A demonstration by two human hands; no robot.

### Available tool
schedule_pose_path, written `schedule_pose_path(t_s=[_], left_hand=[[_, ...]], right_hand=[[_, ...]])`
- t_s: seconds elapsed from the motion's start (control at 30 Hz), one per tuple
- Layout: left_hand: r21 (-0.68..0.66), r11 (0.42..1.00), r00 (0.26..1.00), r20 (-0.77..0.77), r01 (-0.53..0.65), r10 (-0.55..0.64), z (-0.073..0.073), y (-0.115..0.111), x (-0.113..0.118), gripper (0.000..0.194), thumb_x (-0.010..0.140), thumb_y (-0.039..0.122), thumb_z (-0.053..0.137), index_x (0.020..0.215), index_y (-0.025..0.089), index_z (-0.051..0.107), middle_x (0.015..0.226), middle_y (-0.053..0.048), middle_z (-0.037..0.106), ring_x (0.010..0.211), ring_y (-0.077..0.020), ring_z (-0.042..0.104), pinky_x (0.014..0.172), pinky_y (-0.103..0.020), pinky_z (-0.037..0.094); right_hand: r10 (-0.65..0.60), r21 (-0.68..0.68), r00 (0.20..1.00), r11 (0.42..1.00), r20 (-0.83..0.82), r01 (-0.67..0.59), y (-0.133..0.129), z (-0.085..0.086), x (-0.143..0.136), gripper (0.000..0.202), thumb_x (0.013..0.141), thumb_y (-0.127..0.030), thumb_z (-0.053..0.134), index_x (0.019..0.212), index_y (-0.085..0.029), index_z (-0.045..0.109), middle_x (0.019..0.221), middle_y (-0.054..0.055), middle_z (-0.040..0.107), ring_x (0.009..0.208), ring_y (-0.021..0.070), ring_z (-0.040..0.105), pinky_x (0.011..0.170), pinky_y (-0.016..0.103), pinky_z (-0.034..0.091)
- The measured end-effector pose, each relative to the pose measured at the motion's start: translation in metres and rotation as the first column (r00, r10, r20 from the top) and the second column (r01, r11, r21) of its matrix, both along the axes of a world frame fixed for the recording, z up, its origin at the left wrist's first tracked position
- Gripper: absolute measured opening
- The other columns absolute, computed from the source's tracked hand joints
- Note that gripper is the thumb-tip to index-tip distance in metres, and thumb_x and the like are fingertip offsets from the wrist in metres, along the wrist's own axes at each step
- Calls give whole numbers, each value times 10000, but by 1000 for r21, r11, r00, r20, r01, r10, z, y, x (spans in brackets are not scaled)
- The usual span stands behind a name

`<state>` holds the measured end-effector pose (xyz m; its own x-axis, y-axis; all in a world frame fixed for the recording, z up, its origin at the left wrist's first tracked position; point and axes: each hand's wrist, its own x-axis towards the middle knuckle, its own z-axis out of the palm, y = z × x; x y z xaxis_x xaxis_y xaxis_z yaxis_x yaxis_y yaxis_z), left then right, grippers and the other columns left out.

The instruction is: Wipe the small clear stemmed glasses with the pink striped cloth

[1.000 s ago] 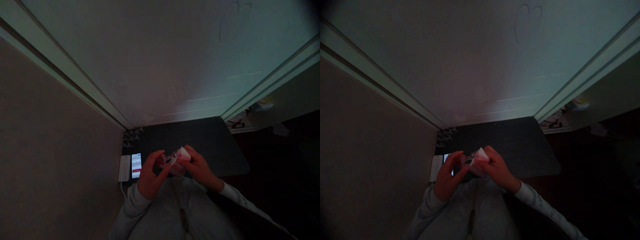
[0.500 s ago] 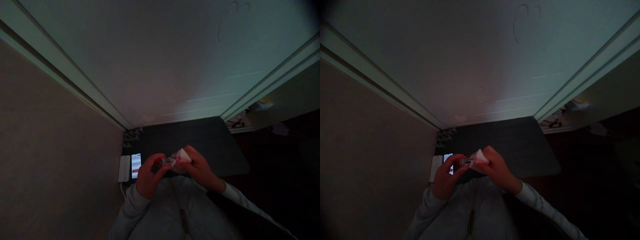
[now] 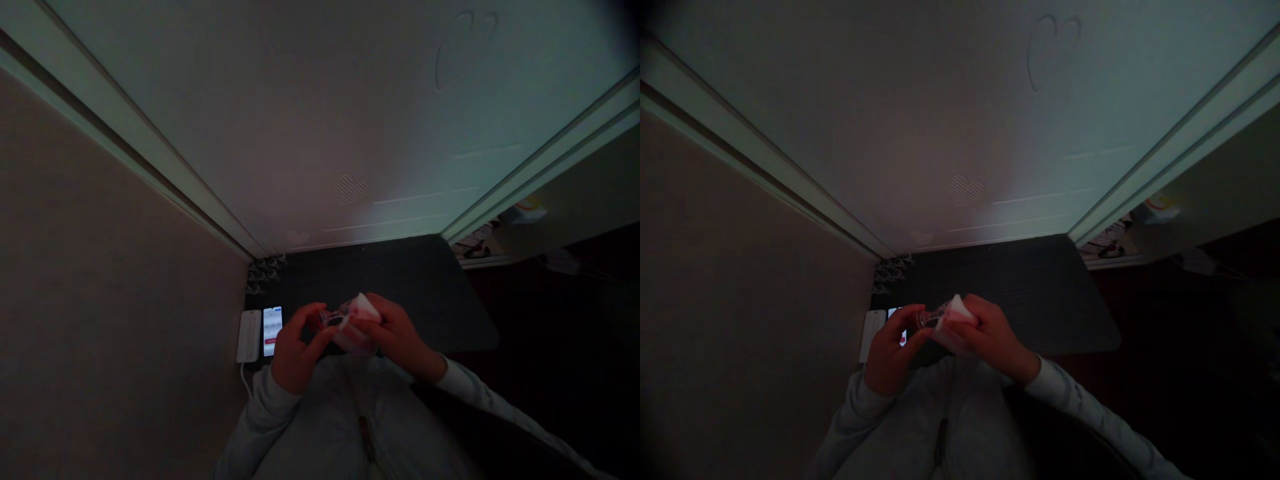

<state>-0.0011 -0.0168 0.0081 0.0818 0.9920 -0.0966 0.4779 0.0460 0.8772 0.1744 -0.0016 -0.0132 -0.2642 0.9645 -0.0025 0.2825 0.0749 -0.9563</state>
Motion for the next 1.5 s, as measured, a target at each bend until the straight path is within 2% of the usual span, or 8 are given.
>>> schedule_pose_path(t_s=[0.33,0.73,0.87,1.07,1.17,1.23,1.33,1.5], left_hand=[[18,999,999,0,-42,42,3,-3,-3,296,718,278,563,997,188,520,808,-10,584,712,-128,518,659,-250,415],[-97,993,997,48,62,-57,0,-1,-1,169,771,323,473,847,181,524,687,19,577,651,-121,524,604,-232,397],[-145,985,996,36,90,-85,0,2,1,273,823,370,362,705,173,511,582,32,509,575,-111,481,562,-231,364],[-165,980,994,52,108,-101,-4,3,2,409,844,405,281,556,173,455,552,24,460,561,-116,456,578,-249,356],[-159,984,994,83,79,-66,-8,2,2,382,845,405,290,634,164,499,602,14,487,606,-121,473,606,-252,372],[-146,988,992,123,44,-26,-10,1,2,314,842,392,316,823,163,529,687,1,529,669,-128,499,638,-256,390],[-95,994,984,173,48,-31,-11,1,0,334,805,367,422,1079,179,448,833,-31,569,765,-144,527,702,-276,414],[-39,996,996,49,77,-75,-9,2,0,388,700,284,582,1068,204,490,902,-39,587,750,-146,535,718,-304,439]], right_hand=[[4,-35,1000,999,-25,-5,4,4,-5,170,737,-319,532,792,-171,596,718,16,579,624,136,510,559,242,396],[-6,-100,999,995,-34,2,-6,-4,-2,166,747,-320,514,734,-168,580,712,18,584,650,142,525,600,254,416],[1,-90,1000,996,-1,-1,-9,-6,-1,176,743,-310,520,669,-160,574,747,32,589,669,149,524,613,265,416],[20,-79,1000,997,3,-20,-12,-12,-1,178,749,-309,514,794,-168,613,779,33,601,687,153,535,620,266,419],[17,-92,1000,996,-3,-17,-12,-12,0,182,754,-312,509,799,-168,610,772,31,600,684,151,536,632,266,421],[-5,-114,1000,993,-25,2,-11,-11,-1,179,749,-316,516,792,-168,607,769,30,601,687,152,540,639,268,426],[-85,-188,994,980,-69,70,-10,-12,-2,176,729,-322,531,776,-168,600,718,21,601,662,154,541,607,265,433],[-173,-269,975,954,-142,130,-8,-14,-3,184,724,-328,528,787,-166,589,690,13,595,636,148,538,569,252,438]])
